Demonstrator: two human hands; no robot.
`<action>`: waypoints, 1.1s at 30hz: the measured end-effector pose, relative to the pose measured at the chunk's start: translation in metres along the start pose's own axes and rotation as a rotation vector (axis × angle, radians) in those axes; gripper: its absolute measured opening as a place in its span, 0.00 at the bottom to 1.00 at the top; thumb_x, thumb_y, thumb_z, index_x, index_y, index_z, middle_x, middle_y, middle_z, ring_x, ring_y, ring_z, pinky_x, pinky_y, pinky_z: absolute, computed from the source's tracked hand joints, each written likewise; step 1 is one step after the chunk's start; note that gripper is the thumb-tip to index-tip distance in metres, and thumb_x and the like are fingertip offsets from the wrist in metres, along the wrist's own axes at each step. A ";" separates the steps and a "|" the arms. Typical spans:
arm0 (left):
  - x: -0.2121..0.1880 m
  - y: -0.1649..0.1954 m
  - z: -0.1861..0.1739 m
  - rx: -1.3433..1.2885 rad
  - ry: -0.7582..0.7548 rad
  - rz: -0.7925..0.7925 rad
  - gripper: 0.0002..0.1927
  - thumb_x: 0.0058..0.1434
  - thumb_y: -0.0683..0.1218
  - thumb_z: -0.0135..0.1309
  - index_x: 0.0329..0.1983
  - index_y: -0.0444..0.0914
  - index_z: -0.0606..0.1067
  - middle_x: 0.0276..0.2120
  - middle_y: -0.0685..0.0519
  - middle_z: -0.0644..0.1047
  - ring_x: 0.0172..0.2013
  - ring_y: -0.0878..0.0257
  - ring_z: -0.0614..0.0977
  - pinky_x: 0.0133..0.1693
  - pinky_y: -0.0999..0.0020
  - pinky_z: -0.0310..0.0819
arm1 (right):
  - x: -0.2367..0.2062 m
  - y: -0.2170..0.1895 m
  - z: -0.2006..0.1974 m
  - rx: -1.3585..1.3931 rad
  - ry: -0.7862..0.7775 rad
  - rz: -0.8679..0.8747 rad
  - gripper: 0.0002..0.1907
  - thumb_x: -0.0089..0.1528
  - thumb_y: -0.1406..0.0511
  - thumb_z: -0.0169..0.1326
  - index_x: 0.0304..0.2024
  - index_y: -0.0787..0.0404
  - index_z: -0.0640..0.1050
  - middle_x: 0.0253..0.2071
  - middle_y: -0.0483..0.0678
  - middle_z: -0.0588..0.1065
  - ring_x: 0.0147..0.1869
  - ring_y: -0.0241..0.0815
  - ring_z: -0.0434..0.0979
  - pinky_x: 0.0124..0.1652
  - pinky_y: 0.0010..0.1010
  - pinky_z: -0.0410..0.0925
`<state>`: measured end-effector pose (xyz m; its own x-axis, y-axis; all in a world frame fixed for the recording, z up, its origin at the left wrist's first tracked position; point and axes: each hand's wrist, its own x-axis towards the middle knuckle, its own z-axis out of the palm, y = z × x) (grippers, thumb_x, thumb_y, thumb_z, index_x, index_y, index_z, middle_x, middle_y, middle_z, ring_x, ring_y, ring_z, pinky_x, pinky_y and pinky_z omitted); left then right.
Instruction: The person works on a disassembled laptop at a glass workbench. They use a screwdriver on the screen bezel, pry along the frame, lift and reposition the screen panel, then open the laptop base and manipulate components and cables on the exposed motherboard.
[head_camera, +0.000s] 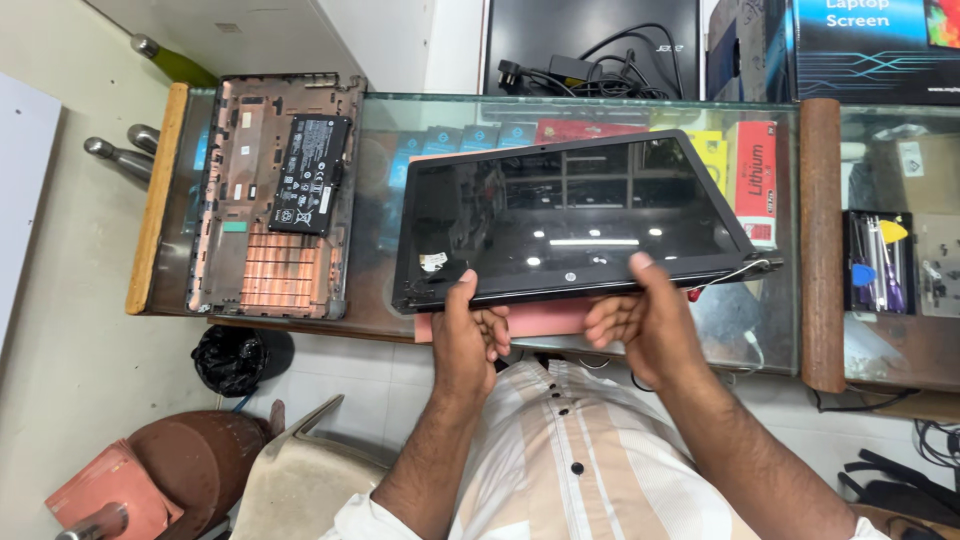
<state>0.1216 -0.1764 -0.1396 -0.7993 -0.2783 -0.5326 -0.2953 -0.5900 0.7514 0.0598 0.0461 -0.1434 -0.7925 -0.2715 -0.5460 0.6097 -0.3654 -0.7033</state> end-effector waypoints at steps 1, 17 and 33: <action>0.000 0.000 0.000 0.001 0.009 -0.004 0.29 0.69 0.62 0.46 0.24 0.34 0.74 0.11 0.52 0.70 0.11 0.66 0.70 0.14 0.75 0.59 | 0.000 -0.003 -0.006 -0.017 0.028 -0.031 0.34 0.69 0.46 0.38 0.34 0.68 0.79 0.23 0.58 0.78 0.23 0.47 0.79 0.26 0.35 0.74; 0.004 -0.024 -0.012 0.024 0.083 0.173 0.29 0.70 0.62 0.43 0.20 0.38 0.72 0.11 0.54 0.68 0.12 0.67 0.69 0.15 0.74 0.58 | -0.002 0.000 -0.043 0.010 0.088 -0.123 0.35 0.72 0.46 0.35 0.39 0.71 0.76 0.28 0.57 0.77 0.26 0.46 0.79 0.30 0.36 0.74; -0.001 -0.065 -0.033 -0.168 0.124 0.264 0.14 0.72 0.48 0.52 0.50 0.31 0.70 0.37 0.44 0.79 0.33 0.59 0.84 0.34 0.65 0.84 | -0.007 0.022 -0.037 0.360 0.101 -0.246 0.15 0.69 0.63 0.49 0.57 0.61 0.72 0.56 0.51 0.77 0.62 0.51 0.78 0.64 0.53 0.69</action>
<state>0.1591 -0.1631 -0.2007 -0.7641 -0.5220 -0.3791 0.0122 -0.5992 0.8005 0.0785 0.0725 -0.1716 -0.8978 -0.0565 -0.4367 0.3476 -0.6997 -0.6241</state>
